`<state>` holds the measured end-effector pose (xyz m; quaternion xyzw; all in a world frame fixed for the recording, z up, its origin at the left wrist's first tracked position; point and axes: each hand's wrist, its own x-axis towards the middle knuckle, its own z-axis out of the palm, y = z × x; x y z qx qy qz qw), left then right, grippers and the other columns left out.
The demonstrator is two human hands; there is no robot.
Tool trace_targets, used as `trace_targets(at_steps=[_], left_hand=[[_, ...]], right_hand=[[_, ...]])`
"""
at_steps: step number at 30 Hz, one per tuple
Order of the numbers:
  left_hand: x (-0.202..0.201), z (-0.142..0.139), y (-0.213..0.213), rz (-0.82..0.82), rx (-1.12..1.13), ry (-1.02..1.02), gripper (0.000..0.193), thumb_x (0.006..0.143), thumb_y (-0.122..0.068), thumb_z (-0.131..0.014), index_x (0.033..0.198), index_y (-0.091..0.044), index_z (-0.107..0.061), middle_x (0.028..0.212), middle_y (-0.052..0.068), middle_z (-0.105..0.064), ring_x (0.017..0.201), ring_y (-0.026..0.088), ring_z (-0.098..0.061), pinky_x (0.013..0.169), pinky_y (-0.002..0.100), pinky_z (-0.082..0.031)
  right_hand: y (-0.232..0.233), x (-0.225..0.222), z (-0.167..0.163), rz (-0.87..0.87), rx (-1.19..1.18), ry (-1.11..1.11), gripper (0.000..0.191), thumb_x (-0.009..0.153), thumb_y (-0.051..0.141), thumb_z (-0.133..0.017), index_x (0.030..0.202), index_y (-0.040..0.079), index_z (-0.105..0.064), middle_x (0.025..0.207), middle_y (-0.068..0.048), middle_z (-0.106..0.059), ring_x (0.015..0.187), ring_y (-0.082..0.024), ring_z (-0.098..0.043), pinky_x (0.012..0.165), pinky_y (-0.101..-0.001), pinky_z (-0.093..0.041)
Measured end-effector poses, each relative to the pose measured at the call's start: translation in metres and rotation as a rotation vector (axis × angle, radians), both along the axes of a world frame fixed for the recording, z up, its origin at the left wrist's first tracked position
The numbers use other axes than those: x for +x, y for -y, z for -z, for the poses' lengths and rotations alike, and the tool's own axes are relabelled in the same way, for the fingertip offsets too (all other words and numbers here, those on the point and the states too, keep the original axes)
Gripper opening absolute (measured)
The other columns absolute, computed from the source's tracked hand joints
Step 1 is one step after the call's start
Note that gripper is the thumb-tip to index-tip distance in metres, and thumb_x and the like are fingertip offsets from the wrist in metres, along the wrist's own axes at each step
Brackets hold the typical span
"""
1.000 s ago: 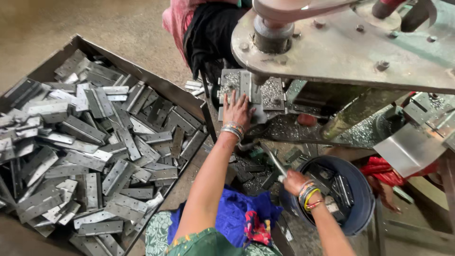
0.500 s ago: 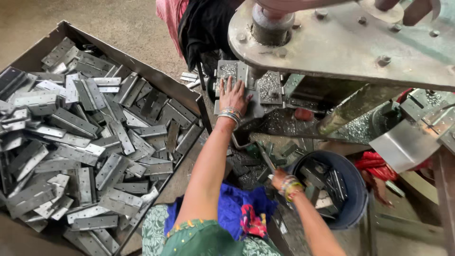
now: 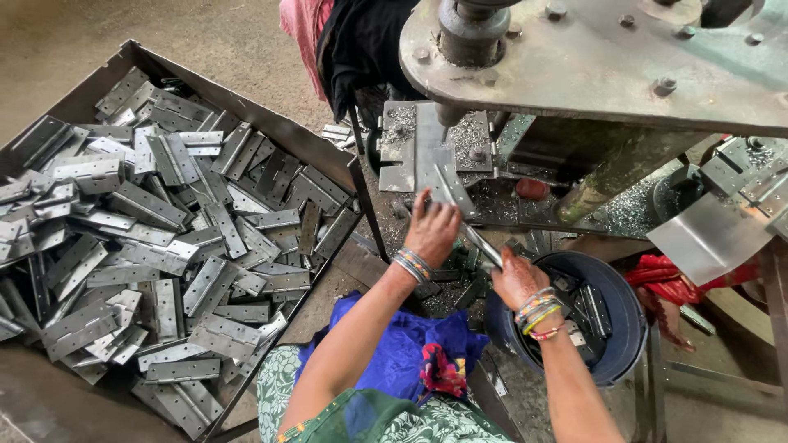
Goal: The person repeatedly picks rectangular metal pieces from a bin, places them into a manual punching machine, and operates the lever to punch holes. Processed pieces are dropped into a bucket. The task is performed continuously throughout the clip.
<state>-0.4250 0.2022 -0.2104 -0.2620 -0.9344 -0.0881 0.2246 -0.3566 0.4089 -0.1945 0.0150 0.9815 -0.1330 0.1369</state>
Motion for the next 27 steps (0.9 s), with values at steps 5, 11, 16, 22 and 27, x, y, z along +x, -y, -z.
trace_targets(at_steps=[5, 11, 16, 22, 27], left_hand=[[-0.012, -0.041, -0.030, 0.059, 0.067, 0.088, 0.020, 0.089, -0.004, -0.063, 0.102, -0.013, -0.075, 0.097, 0.007, -0.073, 0.088, 0.019, -0.070, 0.122, 0.055, -0.029], [-0.085, -0.069, -0.010, 0.239, 0.340, -0.004, 0.012, 0.089, -0.022, -0.069, 0.089, -0.010, -0.073, 0.089, 0.009, -0.073, 0.094, 0.028, -0.070, 0.110, 0.050, -0.043], [-0.110, -0.093, 0.018, -0.030, 0.148, 0.442, 0.012, 0.089, -0.014, -0.067, 0.094, -0.003, -0.068, 0.092, 0.016, -0.067, 0.087, 0.028, -0.068, 0.078, 0.041, -0.057], [0.017, -0.020, 0.121, -0.493, 1.451, 0.551, 0.025, 0.102, -0.024, -0.060, 0.096, -0.002, -0.071, 0.077, 0.005, -0.075, 0.059, 0.011, -0.072, 0.051, 0.029, -0.060], [0.069, 0.004, 0.167, -0.210, 1.720, 0.388, 0.009, 0.095, -0.002, -0.065, 0.101, 0.001, -0.072, 0.092, 0.008, -0.076, 0.079, 0.013, -0.077, 0.073, 0.026, -0.066]], right_hand=[[-0.018, -0.026, 0.013, 0.044, -0.222, -0.158, 0.105, 0.071, 0.026, -0.088, 0.153, 0.004, -0.027, 0.143, -0.025, -0.052, 0.128, -0.040, -0.057, 0.106, -0.0454, -0.050], [-0.011, -0.091, 0.031, -0.020, -0.821, -0.242, 0.116, 0.076, 0.030, -0.088, 0.159, 0.000, -0.013, 0.164, -0.025, -0.033, 0.147, -0.037, -0.042, 0.110, -0.0420, -0.047], [0.019, -0.106, 0.008, -0.031, -0.548, -0.431, 0.119, 0.071, 0.040, -0.090, 0.155, 0.000, -0.015, 0.152, -0.031, -0.038, 0.138, -0.043, -0.044, 0.112, -0.0468, -0.043], [0.072, -0.113, -0.007, -0.120, -0.036, -0.482, 0.076, 0.086, 0.036, -0.077, 0.146, 0.004, -0.044, 0.148, -0.022, -0.050, 0.136, -0.046, -0.046, 0.110, -0.0551, -0.042], [0.101, -0.108, 0.000, -0.202, -0.021, -0.732, 0.059, 0.087, 0.029, -0.075, 0.137, 0.004, -0.057, 0.135, -0.020, -0.057, 0.123, -0.042, -0.054, 0.096, -0.0548, -0.049]])
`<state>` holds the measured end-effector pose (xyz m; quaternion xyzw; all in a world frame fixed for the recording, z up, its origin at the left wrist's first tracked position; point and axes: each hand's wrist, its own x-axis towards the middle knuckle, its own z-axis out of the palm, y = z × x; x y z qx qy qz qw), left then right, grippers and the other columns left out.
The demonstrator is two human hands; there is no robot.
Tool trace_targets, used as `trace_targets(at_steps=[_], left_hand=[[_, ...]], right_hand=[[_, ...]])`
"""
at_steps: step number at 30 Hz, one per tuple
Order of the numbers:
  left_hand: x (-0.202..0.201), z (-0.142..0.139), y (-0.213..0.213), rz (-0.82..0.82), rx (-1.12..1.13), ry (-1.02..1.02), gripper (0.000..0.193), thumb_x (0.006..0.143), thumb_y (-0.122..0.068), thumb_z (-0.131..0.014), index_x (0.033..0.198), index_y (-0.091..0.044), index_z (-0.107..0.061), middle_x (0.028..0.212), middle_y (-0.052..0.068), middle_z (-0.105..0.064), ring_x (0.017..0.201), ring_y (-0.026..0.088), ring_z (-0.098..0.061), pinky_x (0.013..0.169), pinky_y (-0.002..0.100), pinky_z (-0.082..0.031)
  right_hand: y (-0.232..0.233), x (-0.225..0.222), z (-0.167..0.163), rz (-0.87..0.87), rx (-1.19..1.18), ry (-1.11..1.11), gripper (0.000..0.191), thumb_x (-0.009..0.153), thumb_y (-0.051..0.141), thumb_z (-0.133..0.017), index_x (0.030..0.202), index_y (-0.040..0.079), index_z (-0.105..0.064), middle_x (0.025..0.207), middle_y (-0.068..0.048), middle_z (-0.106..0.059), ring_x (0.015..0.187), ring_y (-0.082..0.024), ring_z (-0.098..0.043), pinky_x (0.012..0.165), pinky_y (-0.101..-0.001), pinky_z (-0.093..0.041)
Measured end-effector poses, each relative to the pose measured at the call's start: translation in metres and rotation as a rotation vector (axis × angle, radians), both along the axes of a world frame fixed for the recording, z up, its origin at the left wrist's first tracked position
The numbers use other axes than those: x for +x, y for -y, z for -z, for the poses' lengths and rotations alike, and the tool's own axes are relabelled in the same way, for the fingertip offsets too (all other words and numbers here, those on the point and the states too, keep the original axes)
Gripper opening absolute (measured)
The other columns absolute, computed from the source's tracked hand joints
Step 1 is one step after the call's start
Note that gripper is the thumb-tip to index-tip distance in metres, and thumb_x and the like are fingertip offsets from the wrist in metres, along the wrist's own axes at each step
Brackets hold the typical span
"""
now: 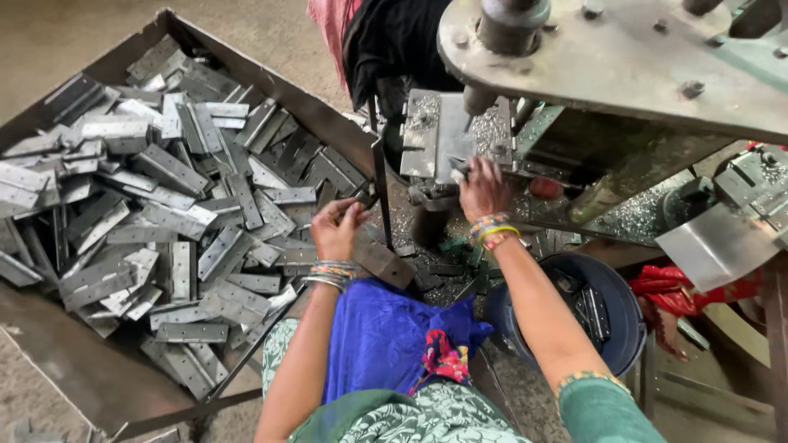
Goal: The person repeatedly picks rectangular metal pieces from a bin, places them into a manual punching machine, and operates the lever to punch holes. Processed pieces are dropped into a bucket. The task is performed continuously throughout the clip.
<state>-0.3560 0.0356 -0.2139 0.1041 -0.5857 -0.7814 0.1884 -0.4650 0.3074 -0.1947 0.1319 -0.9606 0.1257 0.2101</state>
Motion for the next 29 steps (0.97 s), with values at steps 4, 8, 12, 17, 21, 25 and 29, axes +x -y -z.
trace_targets(at_steps=[4, 8, 12, 17, 21, 25, 29], left_hand=[[0.021, -0.004, 0.016, -0.025, 0.044, -0.004, 0.005, 0.089, 0.002, -0.073, 0.094, 0.003, -0.072, 0.087, 0.009, -0.076, 0.076, 0.014, -0.075, 0.068, 0.028, -0.066], [0.043, -0.024, 0.032, -0.069, 0.077, -0.045, 0.008, 0.088, 0.000, -0.078, 0.092, 0.002, -0.071, 0.085, 0.006, -0.076, 0.073, 0.011, -0.072, 0.065, 0.025, -0.063], [0.083, -0.059, 0.044, -0.345, -0.343, -0.091, 0.016, 0.089, -0.005, -0.084, 0.086, 0.000, -0.069, 0.074, 0.005, -0.071, 0.065, 0.010, -0.071, 0.056, 0.024, -0.055], [0.137, -0.115, 0.063, -0.547, -1.109, -0.661, 0.031, 0.081, -0.003, -0.092, 0.085, -0.003, -0.062, 0.075, 0.007, -0.063, 0.064, 0.020, -0.064, 0.055, 0.033, -0.053], [0.161, -0.150, 0.064, -0.520, -1.247, -0.870, 0.030, 0.082, 0.002, -0.091, 0.090, -0.001, -0.062, 0.078, 0.006, -0.060, 0.068, 0.022, -0.066, 0.060, 0.035, -0.058], [0.179, -0.155, 0.058, -0.542, -1.294, -0.845, 0.020, 0.084, 0.001, -0.087, 0.092, 0.000, -0.069, 0.083, 0.006, -0.062, 0.073, 0.022, -0.068, 0.065, 0.037, -0.060], [0.179, -0.127, 0.028, -0.625, -0.890, -0.456, 0.015, 0.094, -0.005, -0.083, 0.098, -0.013, -0.071, 0.085, 0.003, -0.064, 0.065, 0.019, -0.066, 0.058, 0.033, -0.054]], right_hand=[[0.041, 0.004, 0.004, -0.061, 0.095, -0.086, 0.029, 0.094, 0.020, -0.072, 0.121, 0.011, -0.065, 0.116, -0.012, -0.064, 0.109, -0.033, -0.063, 0.088, -0.0492, -0.054], [0.058, 0.006, 0.005, -0.162, 0.000, -0.132, 0.036, 0.084, 0.017, -0.074, 0.117, 0.005, -0.068, 0.108, -0.014, -0.068, 0.102, -0.036, -0.066, 0.088, -0.0471, -0.054], [0.075, 0.021, 0.018, -0.300, -0.351, 0.042, 0.029, 0.092, 0.016, -0.071, 0.116, 0.001, -0.065, 0.110, -0.016, -0.069, 0.102, -0.033, -0.068, 0.088, -0.0453, -0.058], [0.097, 0.049, 0.033, -0.504, -1.265, 0.740, 0.015, 0.100, 0.009, -0.065, 0.112, 0.001, -0.064, 0.106, -0.012, -0.070, 0.095, -0.023, -0.070, 0.082, -0.0450, -0.065], [0.104, 0.082, 0.035, -0.545, -1.400, 0.926, 0.014, 0.103, 0.009, -0.062, 0.115, 0.004, -0.066, 0.108, -0.009, -0.073, 0.097, -0.020, -0.073, 0.083, -0.0458, -0.065], [0.100, 0.105, 0.034, -0.672, -1.538, 1.052, 0.016, 0.104, 0.009, -0.060, 0.118, 0.003, -0.065, 0.111, -0.009, -0.074, 0.099, -0.023, -0.073, 0.087, -0.0509, -0.064], [0.079, 0.119, 0.042, -0.739, -1.628, 1.157, 0.026, 0.102, 0.009, -0.058, 0.128, 0.006, -0.060, 0.116, -0.011, -0.073, 0.103, -0.030, -0.074, 0.089, -0.0559, -0.062]])
